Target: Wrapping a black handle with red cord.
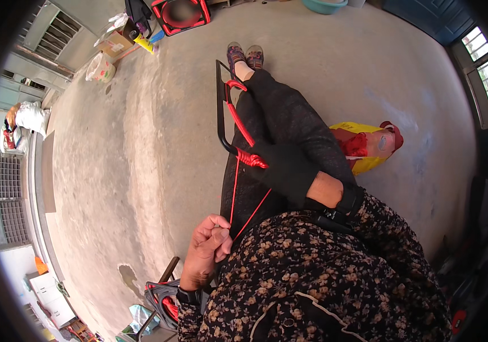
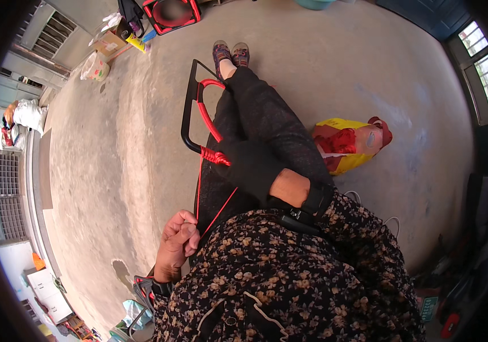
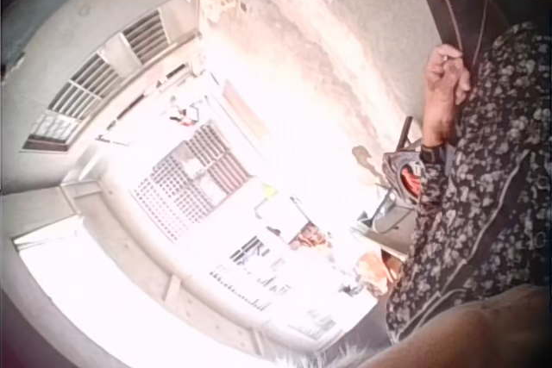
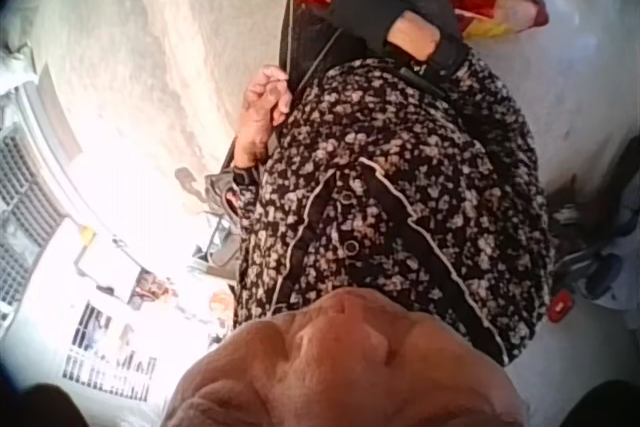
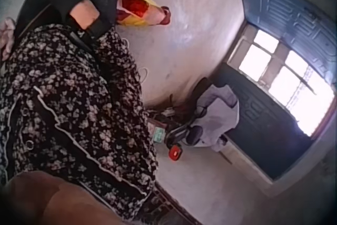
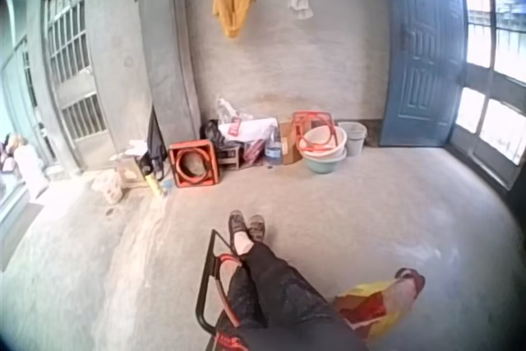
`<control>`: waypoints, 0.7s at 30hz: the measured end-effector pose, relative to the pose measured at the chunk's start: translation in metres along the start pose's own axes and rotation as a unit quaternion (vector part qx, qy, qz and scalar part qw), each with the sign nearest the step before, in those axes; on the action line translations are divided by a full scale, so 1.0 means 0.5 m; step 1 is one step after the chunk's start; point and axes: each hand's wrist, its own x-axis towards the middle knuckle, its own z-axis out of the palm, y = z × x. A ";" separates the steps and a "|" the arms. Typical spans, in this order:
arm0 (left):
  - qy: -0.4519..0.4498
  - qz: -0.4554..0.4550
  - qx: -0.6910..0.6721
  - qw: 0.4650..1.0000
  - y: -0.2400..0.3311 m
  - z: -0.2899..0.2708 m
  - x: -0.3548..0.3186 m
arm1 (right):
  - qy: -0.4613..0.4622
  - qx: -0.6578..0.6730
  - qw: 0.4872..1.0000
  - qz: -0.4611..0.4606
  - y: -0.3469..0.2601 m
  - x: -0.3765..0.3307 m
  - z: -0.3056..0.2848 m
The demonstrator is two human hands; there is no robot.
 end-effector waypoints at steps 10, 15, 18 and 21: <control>-0.187 0.125 -0.032 0.974 0.088 0.028 0.029 | 0.168 0.056 0.979 -0.098 0.006 -0.001 -0.068; -0.103 0.320 -0.049 0.941 0.166 0.094 0.114 | 0.249 -0.099 0.952 -0.147 -0.033 0.019 -0.117; 0.000 0.292 0.030 0.956 0.147 0.095 0.170 | 0.220 -0.055 0.961 -0.160 -0.036 0.041 -0.086; 0.028 0.249 0.082 0.965 0.098 0.058 0.226 | 0.167 0.012 0.969 -0.179 -0.024 0.066 -0.032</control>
